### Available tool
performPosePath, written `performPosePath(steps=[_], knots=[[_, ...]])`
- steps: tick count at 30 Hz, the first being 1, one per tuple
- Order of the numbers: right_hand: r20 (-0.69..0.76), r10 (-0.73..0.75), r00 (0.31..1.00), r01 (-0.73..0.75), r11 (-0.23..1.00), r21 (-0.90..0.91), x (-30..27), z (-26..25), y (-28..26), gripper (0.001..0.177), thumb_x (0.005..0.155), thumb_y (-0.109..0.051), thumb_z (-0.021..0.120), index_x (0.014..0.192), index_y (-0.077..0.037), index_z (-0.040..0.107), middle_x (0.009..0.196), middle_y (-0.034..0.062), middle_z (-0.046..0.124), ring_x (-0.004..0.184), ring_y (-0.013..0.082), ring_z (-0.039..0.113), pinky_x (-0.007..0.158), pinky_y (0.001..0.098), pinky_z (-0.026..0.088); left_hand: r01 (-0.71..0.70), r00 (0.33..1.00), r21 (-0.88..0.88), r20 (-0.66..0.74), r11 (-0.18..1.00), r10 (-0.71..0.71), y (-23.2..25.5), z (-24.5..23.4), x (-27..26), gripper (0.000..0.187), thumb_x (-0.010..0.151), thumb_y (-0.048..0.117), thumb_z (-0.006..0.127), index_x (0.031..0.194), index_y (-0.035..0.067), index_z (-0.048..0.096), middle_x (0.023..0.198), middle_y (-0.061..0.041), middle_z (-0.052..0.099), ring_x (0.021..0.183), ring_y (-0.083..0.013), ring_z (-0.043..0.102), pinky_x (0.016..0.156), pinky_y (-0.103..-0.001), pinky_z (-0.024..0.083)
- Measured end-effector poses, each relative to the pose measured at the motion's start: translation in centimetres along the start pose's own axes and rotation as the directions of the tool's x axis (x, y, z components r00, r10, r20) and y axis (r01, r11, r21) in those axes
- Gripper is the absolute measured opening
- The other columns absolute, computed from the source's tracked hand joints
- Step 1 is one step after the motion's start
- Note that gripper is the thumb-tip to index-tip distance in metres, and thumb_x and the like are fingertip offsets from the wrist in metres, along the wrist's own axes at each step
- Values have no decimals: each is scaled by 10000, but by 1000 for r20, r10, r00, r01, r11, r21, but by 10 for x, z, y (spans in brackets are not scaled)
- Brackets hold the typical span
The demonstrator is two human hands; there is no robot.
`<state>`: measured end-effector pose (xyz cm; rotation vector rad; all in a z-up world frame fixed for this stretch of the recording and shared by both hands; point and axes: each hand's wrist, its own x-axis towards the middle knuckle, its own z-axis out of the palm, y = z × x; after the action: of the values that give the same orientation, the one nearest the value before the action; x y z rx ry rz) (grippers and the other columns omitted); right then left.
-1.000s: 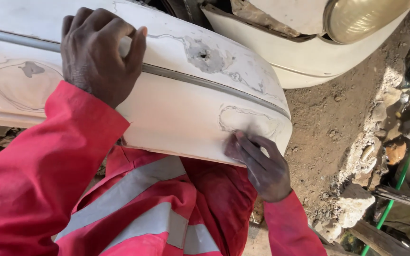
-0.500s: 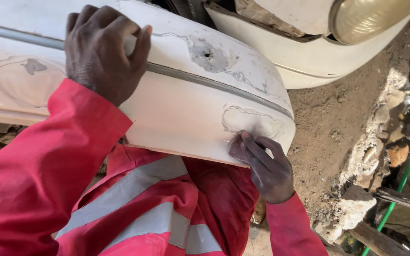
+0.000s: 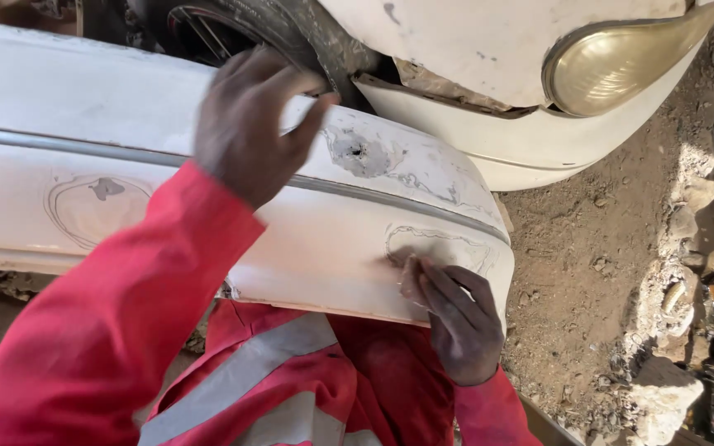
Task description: The person sands the surface of a detached white car bumper using a sanding block. The person holds the bumper with one hand while sanding the damaged areas with the other hand.
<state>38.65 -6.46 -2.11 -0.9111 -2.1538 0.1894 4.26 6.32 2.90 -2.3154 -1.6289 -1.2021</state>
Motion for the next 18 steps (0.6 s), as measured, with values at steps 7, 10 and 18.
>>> performPosePath(steps=[7, 10, 18], knots=[[59, 23, 998, -19, 997, -81, -6, -9, -5, 229, 1065, -9, 761, 1289, 27, 788, 1363, 159, 786, 1194, 372, 754, 1073, 429, 662, 46, 894, -355, 432, 934, 120, 3, 92, 105, 272, 1117, 293, 779, 1093, 35, 862, 981, -183, 866, 868, -347, 830, 659, -559, 616], [47, 46, 998, -42, 996, -84, -11, -13, -11, 206, 1076, 36, 699, 1270, 45, 768, 1356, 200, 783, 1211, 366, 772, 1074, 434, 682, 18, 908, -560, 357, 828, 221, -7, 119, 110, 253, 1108, 202, 739, 1008, -3, 848, 932, -141, 867, 804, -278, 806, 673, -460, 565], [-27, 786, 617, -764, 607, 217, -28, -3, -28, 134, 1042, -148, 772, 962, -49, 815, 682, -41, 654, 620, 55, 520, 567, 257, 426, 3, 836, -424, 498, 906, 231, -18, 135, 94, 310, 1174, 171, 775, 901, 27, 805, 674, -115, 750, 535, -261, 677, 532, -474, 514]])
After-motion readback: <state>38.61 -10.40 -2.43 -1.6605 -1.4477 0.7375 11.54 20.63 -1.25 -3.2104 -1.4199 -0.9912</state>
